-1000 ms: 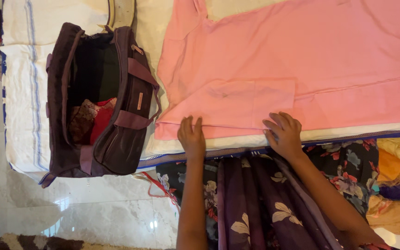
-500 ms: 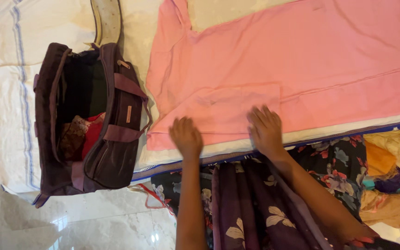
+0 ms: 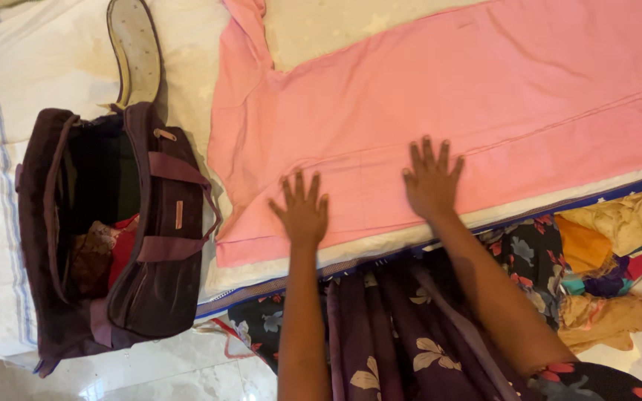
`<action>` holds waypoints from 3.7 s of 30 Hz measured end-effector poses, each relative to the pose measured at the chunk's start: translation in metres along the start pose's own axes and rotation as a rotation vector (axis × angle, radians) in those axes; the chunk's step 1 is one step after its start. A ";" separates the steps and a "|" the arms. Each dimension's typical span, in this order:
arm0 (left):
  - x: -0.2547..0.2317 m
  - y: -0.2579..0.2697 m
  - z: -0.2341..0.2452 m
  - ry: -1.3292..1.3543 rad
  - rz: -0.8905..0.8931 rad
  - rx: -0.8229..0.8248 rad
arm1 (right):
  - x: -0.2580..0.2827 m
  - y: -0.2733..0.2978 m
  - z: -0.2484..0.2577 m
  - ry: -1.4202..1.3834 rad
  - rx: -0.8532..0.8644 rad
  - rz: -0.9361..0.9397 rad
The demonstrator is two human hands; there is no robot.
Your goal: The person smooths out a pink long-sleeved garment on a bed, folds the bottom and sides inward to create a rectangular shape, and then folds it in half before placing it inside a bag.
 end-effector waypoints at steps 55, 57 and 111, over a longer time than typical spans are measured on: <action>-0.060 0.008 0.059 0.269 -0.137 -0.382 | -0.030 -0.008 0.083 -0.397 -0.276 0.397; -0.054 0.016 0.058 0.255 -0.158 -0.394 | -0.043 -0.011 0.084 -0.398 -0.234 0.383; 0.103 0.109 0.000 0.000 0.657 -0.510 | -0.292 -0.047 0.160 -0.047 -0.279 0.140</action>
Point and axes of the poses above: each hand's wrist, its own y-axis away from the middle knuckle, its own z-axis out of the back of the hand, x = y × z, the point moved 4 cm from there along -y, towards the middle knuckle, and after that the axes turned 10 degrees about -y, right-handed, at the moved point
